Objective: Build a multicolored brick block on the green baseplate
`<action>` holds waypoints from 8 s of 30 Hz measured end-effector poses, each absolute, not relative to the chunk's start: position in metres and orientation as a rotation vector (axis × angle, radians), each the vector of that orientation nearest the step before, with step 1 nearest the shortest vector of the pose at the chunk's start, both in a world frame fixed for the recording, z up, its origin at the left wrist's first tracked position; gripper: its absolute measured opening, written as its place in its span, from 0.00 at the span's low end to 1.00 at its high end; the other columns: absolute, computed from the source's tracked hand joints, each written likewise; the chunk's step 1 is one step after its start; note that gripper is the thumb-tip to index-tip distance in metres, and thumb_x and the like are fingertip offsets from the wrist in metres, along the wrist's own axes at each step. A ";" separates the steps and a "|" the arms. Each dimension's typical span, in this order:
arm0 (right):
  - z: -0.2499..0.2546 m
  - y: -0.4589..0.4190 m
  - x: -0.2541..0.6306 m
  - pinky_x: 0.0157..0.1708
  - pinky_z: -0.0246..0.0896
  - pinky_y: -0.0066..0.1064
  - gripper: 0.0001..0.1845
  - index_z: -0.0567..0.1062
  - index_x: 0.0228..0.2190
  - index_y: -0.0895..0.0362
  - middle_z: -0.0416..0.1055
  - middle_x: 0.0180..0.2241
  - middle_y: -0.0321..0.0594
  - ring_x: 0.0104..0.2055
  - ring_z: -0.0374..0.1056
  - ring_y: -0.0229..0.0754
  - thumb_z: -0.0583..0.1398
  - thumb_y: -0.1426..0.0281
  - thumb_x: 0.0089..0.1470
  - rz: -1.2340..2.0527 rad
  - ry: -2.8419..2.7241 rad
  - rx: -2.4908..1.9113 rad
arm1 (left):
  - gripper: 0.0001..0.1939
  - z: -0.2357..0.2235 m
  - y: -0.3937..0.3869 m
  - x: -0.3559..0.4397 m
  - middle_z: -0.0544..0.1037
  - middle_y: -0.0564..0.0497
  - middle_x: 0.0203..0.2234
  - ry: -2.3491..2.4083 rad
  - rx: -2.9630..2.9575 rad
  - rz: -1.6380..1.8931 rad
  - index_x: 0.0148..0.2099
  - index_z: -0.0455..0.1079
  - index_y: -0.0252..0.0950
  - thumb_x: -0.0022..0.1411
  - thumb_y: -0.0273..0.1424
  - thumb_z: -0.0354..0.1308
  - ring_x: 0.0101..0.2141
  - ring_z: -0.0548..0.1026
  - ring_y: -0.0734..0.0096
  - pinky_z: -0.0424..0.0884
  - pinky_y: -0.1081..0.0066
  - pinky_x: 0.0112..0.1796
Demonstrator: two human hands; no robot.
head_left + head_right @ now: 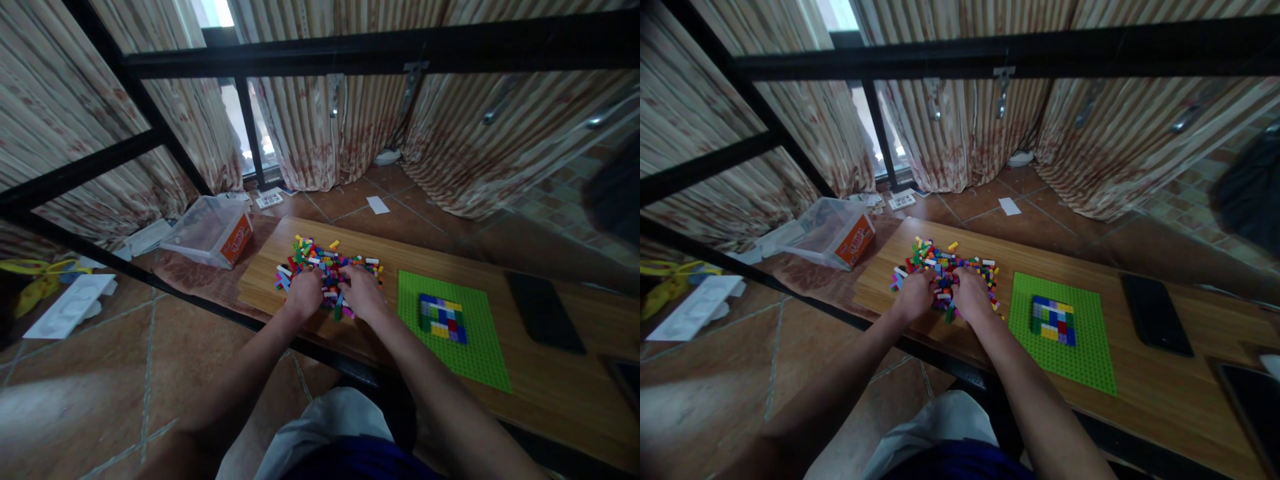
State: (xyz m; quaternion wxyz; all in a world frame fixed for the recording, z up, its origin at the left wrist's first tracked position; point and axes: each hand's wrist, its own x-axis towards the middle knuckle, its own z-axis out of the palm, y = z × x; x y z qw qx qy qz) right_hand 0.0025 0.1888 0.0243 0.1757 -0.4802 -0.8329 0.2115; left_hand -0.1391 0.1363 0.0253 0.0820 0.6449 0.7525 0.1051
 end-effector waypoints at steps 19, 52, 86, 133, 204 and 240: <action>0.012 0.161 0.050 0.44 0.66 0.38 0.12 0.76 0.40 0.56 0.73 0.42 0.44 0.39 0.71 0.43 0.56 0.70 0.55 0.866 -1.986 -1.198 | 0.11 0.023 0.141 -0.136 0.73 0.45 0.42 2.129 2.188 0.216 0.41 0.72 0.37 0.63 0.26 0.48 0.42 0.73 0.64 0.70 0.68 0.41; 0.035 0.121 0.034 0.25 0.61 0.28 0.12 0.77 0.28 0.55 0.70 0.21 0.32 0.23 0.63 0.35 0.65 0.59 0.45 1.496 -1.214 -1.080 | 0.18 0.055 0.090 -0.094 0.76 0.54 0.22 1.167 0.550 1.299 0.33 0.72 0.31 0.40 0.33 0.73 0.23 0.73 0.77 0.70 0.75 0.28; 0.021 0.187 0.069 0.44 0.62 0.35 0.14 0.77 0.41 0.55 0.75 0.41 0.42 0.41 0.70 0.43 0.55 0.70 0.56 0.630 -2.183 -1.289 | 0.13 0.012 0.114 -0.136 0.77 0.45 0.40 2.038 1.751 0.983 0.46 0.73 0.35 0.62 0.24 0.51 0.40 0.75 0.66 0.71 0.69 0.45; 0.022 0.152 0.044 0.33 0.67 0.34 0.16 0.76 0.34 0.53 0.73 0.31 0.36 0.32 0.70 0.41 0.66 0.60 0.42 1.444 -1.090 -1.155 | 0.12 0.035 0.142 -0.152 0.77 0.48 0.37 1.516 1.405 1.270 0.45 0.72 0.35 0.57 0.30 0.59 0.37 0.74 0.65 0.71 0.63 0.44; 0.008 0.142 0.018 0.33 0.67 0.34 0.17 0.80 0.32 0.55 0.78 0.31 0.39 0.31 0.72 0.43 0.61 0.56 0.49 1.416 -1.416 -1.143 | 0.17 0.019 0.096 -0.098 0.78 0.51 0.29 1.191 0.591 1.468 0.37 0.76 0.33 0.45 0.36 0.71 0.29 0.73 0.76 0.69 0.73 0.34; 0.026 0.108 0.103 0.55 0.63 0.39 0.16 0.78 0.39 0.54 0.78 0.40 0.42 0.47 0.73 0.43 0.68 0.68 0.44 1.729 -0.608 -0.995 | 0.21 -0.001 0.087 -0.116 0.77 0.52 0.35 1.270 0.623 1.450 0.42 0.74 0.35 0.47 0.39 0.70 0.29 0.74 0.78 0.72 0.75 0.34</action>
